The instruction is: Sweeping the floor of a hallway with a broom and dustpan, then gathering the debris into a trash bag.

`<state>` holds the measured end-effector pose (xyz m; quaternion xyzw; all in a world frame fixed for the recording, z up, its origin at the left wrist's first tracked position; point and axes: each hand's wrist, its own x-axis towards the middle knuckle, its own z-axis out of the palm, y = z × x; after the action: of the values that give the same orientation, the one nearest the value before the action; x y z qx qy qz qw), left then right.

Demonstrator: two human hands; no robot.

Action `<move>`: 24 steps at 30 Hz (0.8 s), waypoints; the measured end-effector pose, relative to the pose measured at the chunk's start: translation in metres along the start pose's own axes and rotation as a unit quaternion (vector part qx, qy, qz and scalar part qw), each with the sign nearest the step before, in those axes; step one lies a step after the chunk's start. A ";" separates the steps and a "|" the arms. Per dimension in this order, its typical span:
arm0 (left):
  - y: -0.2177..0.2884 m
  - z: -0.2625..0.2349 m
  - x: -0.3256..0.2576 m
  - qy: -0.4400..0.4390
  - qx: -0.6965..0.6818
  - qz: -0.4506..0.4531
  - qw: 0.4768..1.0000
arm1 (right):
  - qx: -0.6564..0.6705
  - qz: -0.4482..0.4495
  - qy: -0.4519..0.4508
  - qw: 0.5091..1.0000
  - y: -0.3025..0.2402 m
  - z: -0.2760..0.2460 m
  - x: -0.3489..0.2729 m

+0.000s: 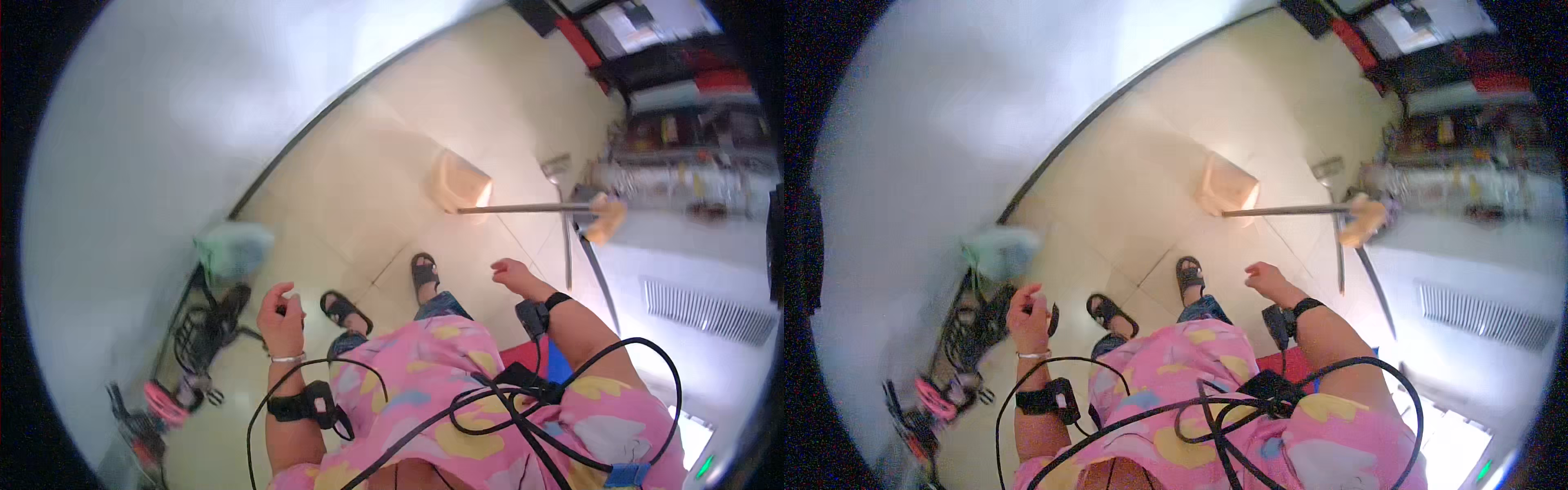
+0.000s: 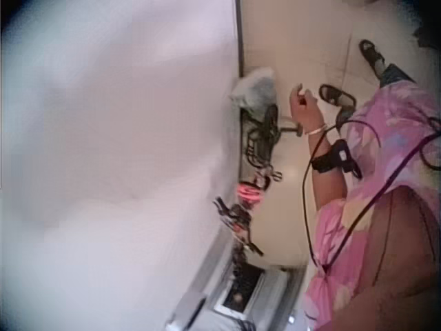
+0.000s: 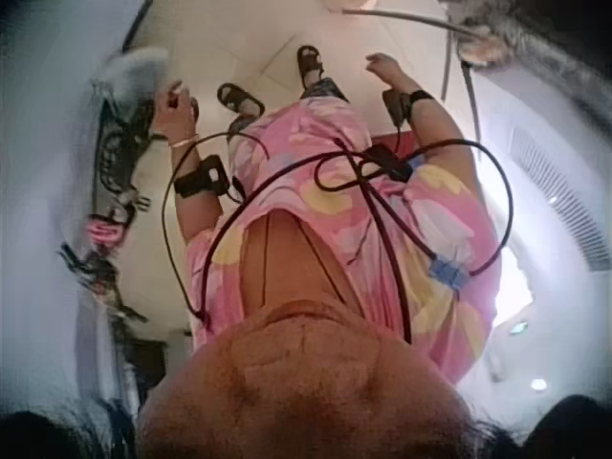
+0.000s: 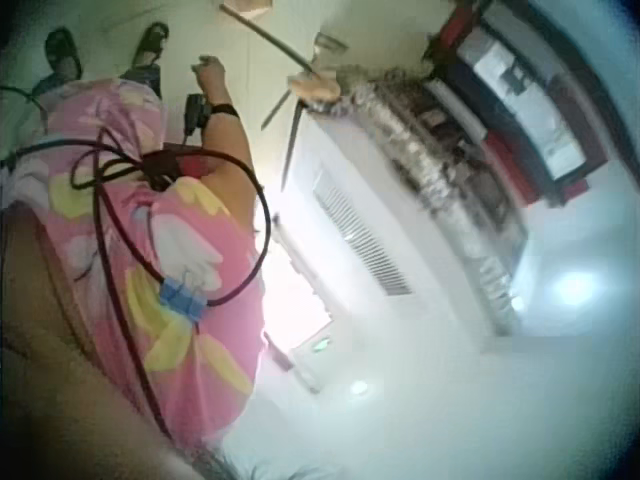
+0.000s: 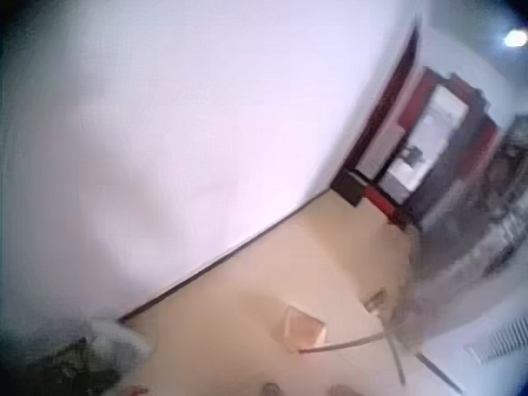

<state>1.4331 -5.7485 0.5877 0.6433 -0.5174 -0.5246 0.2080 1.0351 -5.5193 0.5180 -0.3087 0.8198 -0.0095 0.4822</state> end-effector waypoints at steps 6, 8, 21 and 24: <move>0.102 0.078 0.028 -0.126 0.064 0.119 0.983 | 0.195 0.154 0.081 0.965 0.074 -0.051 -0.076; 0.141 0.127 0.022 -0.249 0.020 0.108 0.962 | 0.251 0.151 0.097 0.951 0.112 -0.052 -0.086; 0.324 0.430 -0.078 -0.457 0.222 0.217 0.834 | 0.670 0.124 0.232 0.695 0.291 -0.095 -0.156; 0.341 0.447 -0.083 -0.472 0.272 0.124 0.829 | 0.715 0.185 0.197 0.645 0.301 -0.116 -0.170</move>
<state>0.8900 -5.6814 0.7400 0.2784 -0.7498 -0.5720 -0.1821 0.8518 -5.2209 0.6192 0.2994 0.6741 -0.5636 0.3719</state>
